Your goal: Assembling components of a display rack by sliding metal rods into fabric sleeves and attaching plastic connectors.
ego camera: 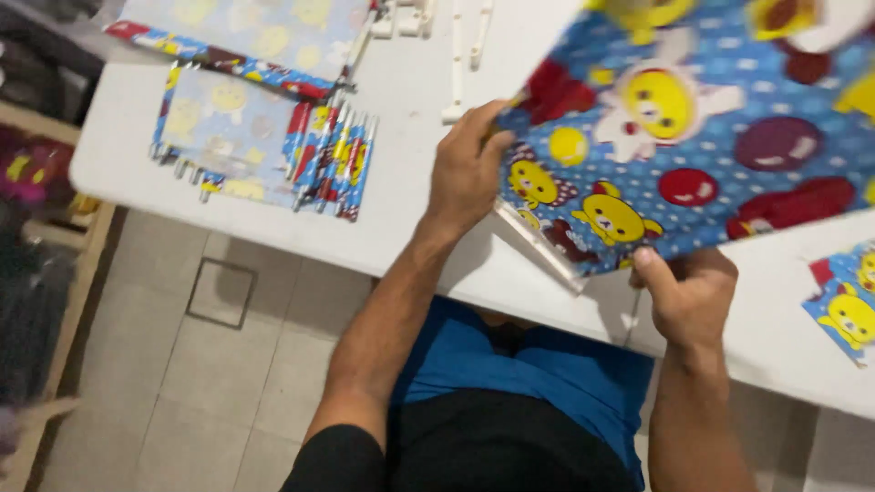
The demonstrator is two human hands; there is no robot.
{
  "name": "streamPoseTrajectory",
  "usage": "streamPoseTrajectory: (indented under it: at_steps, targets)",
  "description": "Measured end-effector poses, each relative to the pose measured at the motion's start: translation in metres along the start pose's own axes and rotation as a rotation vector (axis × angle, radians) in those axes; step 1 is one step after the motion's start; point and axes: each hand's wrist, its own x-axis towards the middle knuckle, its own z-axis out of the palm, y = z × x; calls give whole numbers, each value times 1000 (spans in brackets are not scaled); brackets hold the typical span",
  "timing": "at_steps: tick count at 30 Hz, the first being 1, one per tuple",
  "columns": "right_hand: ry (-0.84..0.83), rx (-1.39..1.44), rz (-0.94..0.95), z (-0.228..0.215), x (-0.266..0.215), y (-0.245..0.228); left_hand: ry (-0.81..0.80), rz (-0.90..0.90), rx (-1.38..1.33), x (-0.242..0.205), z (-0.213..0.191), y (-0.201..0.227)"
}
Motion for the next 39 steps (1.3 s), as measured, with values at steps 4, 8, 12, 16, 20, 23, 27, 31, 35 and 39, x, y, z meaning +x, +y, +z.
streamPoseTrajectory:
  at_steps: [4,8,12,16,20,23,27,31,35,39]
  targets:
    - [-92,490,300,49,-32,9,-305,65,294,46,17,-6]
    - [-86,1034,626,94,-58,20,-699,201,546,72,52,-30]
    - [-127,1221,678,101,-54,24,-690,342,565,73,67,-69]
    - [-432,1073,710,83,-50,25,-593,320,562,60,38,-59]
    - [-758,732,714,70,-59,35,-413,348,368,24,-19,-29]
    - [-648,369,727,43,-63,16,-299,221,332,1,-57,-35]
    - [-387,246,479,6,-70,33,-194,-105,450,10,-72,-58]
    - [-81,134,451,0,-61,11,-247,-284,634,43,-45,-71]
    - [-77,188,344,-2,-67,12,-335,-378,743,80,-25,-70]
    - [-62,268,297,1,-81,14,-432,-469,821,101,-21,-61]
